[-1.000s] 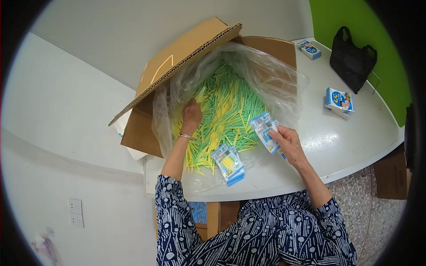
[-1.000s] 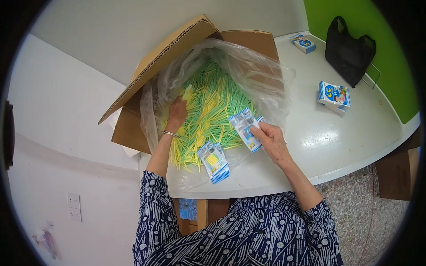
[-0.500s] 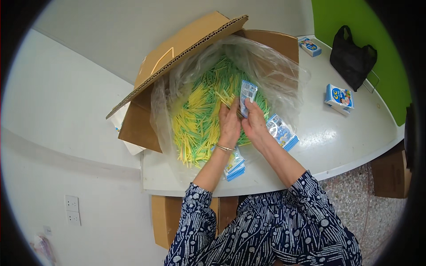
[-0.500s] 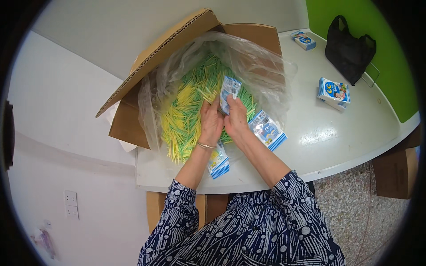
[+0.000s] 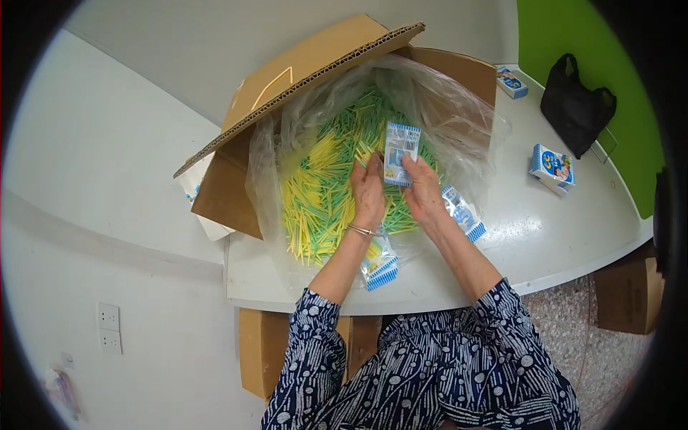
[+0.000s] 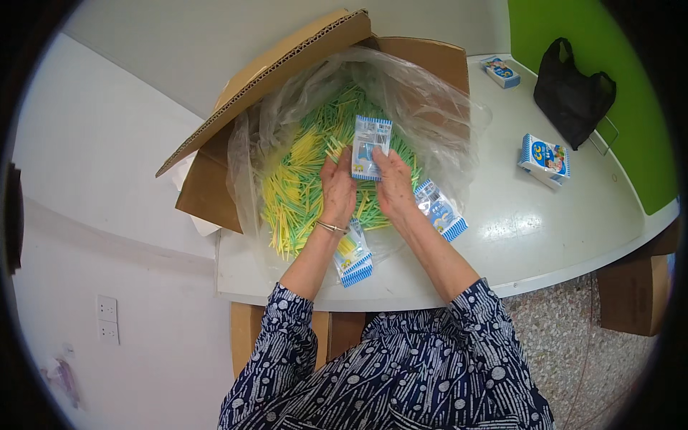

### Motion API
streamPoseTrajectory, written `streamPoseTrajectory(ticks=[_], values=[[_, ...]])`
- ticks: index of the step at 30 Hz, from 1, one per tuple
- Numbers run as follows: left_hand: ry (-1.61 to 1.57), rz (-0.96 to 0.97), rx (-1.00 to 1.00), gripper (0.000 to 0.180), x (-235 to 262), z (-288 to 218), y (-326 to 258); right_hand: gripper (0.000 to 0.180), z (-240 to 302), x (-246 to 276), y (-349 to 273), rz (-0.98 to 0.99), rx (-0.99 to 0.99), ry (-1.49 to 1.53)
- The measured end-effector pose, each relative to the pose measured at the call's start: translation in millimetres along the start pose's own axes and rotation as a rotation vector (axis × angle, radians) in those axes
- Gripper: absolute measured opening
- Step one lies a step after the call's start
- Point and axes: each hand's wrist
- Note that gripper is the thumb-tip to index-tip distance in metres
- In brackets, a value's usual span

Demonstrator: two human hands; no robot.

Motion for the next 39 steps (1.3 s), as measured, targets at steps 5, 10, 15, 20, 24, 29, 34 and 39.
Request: streamPoseTrajectory(ticks=[5, 10, 15, 20, 24, 29, 34, 39], values=[[0.275, -0.033, -0.091, 0.014, 10.8, -8.5, 11.7, 0.017, 27.2, 1.8, -8.2, 0.065, -0.070, -0.300], [0.383, 0.041, -0.042, 0.019, 6.6, -28.5, 15.2, 0.015, 56.8, 12.2, -22.8, 0.070, -0.149, -0.580], [0.055, 0.133, -0.014, 0.024, -13.8, -57.9, 16.4, 0.020, 77.2, 20.4, -38.2, 0.178, -0.403, -0.584], [-0.066, 0.250, 0.000, 0.022, -39.3, -67.4, 8.2, 0.022, 85.4, 31.5, -43.4, 0.178, -0.520, -0.545], [0.026, 0.297, 0.017, 0.032, -51.0, -63.4, -1.6, 0.025, 90.7, 29.4, -44.9, 0.237, -0.563, -0.537], [0.092, 0.343, 0.038, 0.033, -61.4, -59.8, -13.3, 0.025, 88.3, 39.7, -46.8, 0.251, -0.548, -0.477], [0.175, 0.368, -0.100, 0.035, -58.7, -58.4, -11.5, 0.024, 89.8, 36.5, -51.4, 0.285, -0.544, -0.452], [0.238, 0.355, -0.032, 0.034, -66.7, -53.0, -27.2, 0.025, 91.8, 41.4, -52.8, 0.281, -0.529, -0.431]])
Point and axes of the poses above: each hand's wrist, its own y-axis towards the middle knuckle, its own x-axis out of the back of the hand, z = x × y, and after that the axes turned 14 degrees about z, right-handed
